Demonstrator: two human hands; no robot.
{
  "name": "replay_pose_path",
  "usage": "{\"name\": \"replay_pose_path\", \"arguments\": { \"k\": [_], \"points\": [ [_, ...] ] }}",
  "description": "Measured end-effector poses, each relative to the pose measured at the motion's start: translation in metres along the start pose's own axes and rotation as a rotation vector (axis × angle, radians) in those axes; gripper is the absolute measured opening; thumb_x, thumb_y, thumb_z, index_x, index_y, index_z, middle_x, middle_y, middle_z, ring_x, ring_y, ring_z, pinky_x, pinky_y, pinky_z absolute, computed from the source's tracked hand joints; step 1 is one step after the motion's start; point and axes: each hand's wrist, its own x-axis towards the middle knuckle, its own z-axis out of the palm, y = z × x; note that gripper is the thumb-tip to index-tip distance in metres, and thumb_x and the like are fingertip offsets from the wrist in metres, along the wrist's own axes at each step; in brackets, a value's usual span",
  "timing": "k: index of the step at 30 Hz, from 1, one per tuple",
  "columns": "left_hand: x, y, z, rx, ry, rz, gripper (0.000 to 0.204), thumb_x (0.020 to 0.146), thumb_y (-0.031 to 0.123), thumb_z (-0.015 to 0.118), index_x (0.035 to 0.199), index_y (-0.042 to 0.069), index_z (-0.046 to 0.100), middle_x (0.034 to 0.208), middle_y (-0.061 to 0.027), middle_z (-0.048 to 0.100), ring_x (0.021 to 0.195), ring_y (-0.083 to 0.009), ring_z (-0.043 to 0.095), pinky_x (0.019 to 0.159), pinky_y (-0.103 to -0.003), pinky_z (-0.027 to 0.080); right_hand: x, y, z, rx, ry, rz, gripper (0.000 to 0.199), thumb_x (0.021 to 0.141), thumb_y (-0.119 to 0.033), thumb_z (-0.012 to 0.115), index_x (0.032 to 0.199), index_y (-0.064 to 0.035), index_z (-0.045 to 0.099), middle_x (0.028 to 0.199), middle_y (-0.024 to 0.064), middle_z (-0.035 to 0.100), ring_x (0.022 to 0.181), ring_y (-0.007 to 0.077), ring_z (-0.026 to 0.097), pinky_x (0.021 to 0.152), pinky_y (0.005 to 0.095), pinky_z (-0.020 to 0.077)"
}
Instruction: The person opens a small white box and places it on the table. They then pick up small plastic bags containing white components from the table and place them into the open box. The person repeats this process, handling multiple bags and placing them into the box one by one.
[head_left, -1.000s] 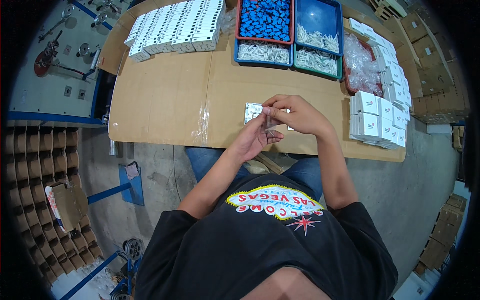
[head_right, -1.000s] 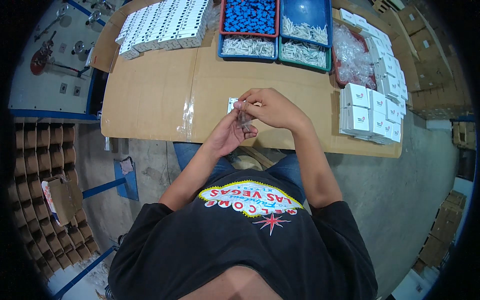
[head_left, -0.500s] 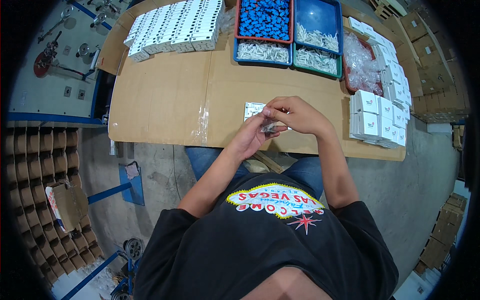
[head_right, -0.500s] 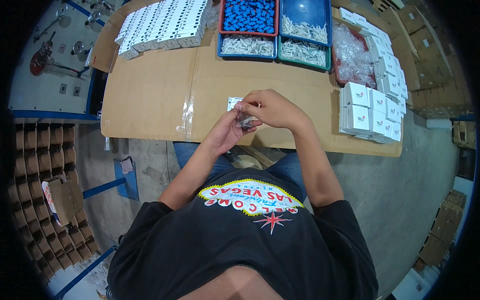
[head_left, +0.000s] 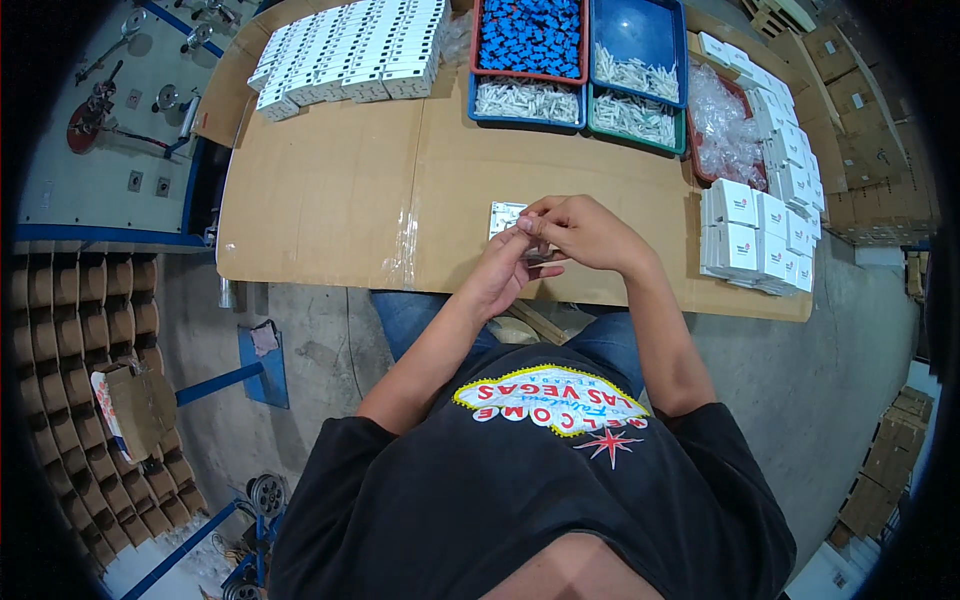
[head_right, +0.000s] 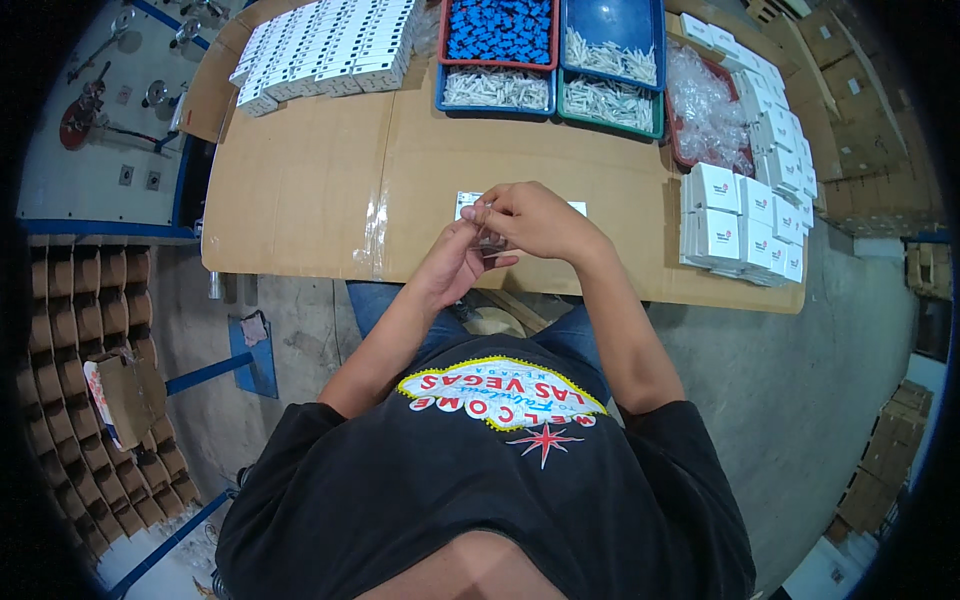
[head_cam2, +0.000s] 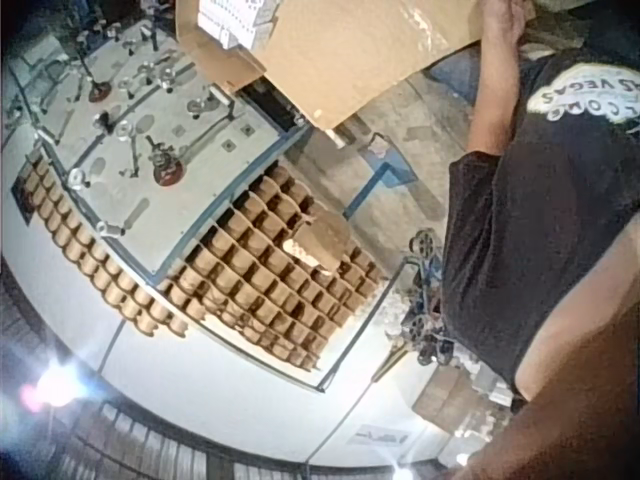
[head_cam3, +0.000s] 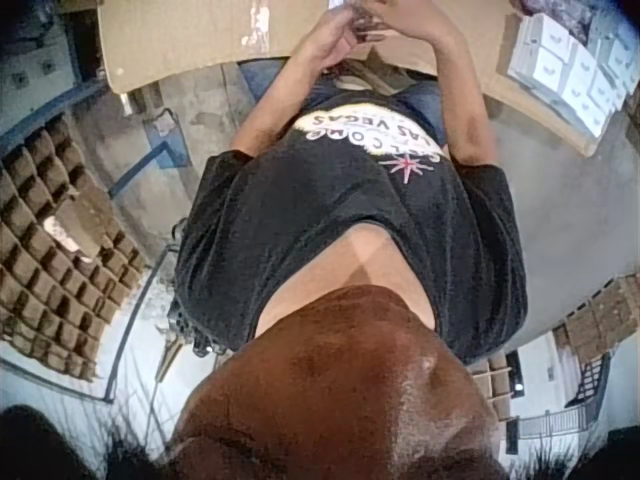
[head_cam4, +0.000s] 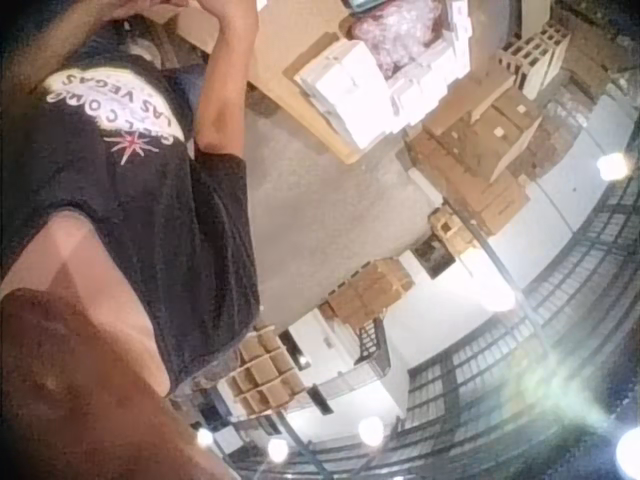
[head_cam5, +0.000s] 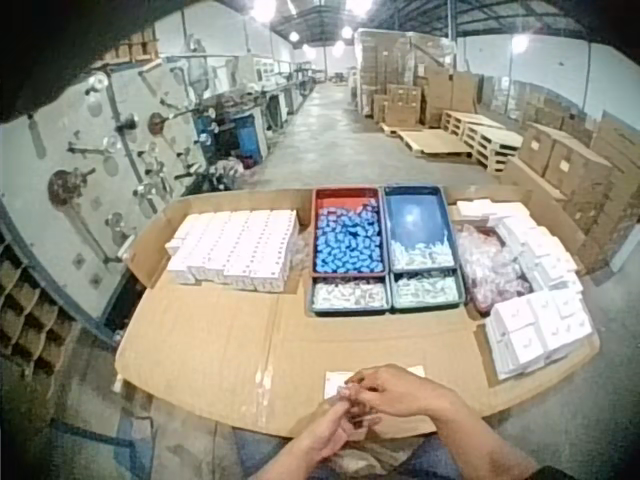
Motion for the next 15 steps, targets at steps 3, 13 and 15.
{"name": "replay_pose_path", "arguments": {
  "k": [3, 13, 15],
  "points": [
    [0.005, -0.008, -0.011, 0.024, -0.031, -0.002, 0.039, 0.111, 0.036, 0.046, 0.136, 0.007, 0.054, 0.122, -0.0072, 0.067, 0.108, -0.0225, 0.070, 0.091, -0.040, 0.060, 0.000, -0.002, -0.002, 0.054, -0.060, 0.045, 0.038, 0.107, -0.026, 0.056, 0.111, 0.0088, 0.070, 0.102, 0.0124, 0.073, 0.087, 0.0166, 0.067, 0.079, 0.0320, 0.0533],
    [-0.001, -0.001, 0.000, -0.050, -0.023, -0.003, 0.045, 0.110, 0.040, 0.046, 0.141, 0.007, 0.050, 0.127, -0.0079, 0.066, 0.110, -0.0222, 0.070, 0.093, -0.038, 0.058, 0.003, 0.012, 0.000, 0.011, -0.080, -0.031, 0.041, 0.108, -0.026, 0.055, 0.101, 0.0105, 0.071, 0.115, 0.0153, 0.071, 0.094, 0.0222, 0.067, 0.087, 0.0342, 0.0526],
    [0.000, -0.003, -0.004, -0.043, -0.028, -0.020, 0.047, 0.110, 0.042, 0.047, 0.142, 0.007, 0.049, 0.127, -0.0071, 0.066, 0.109, -0.0217, 0.070, 0.093, -0.038, 0.058, 0.003, 0.005, -0.004, 0.057, -0.073, 0.012, 0.040, 0.107, -0.025, 0.055, 0.100, 0.0100, 0.072, 0.116, 0.0162, 0.071, 0.096, 0.0238, 0.067, 0.088, 0.0347, 0.0524]
  ]
}}
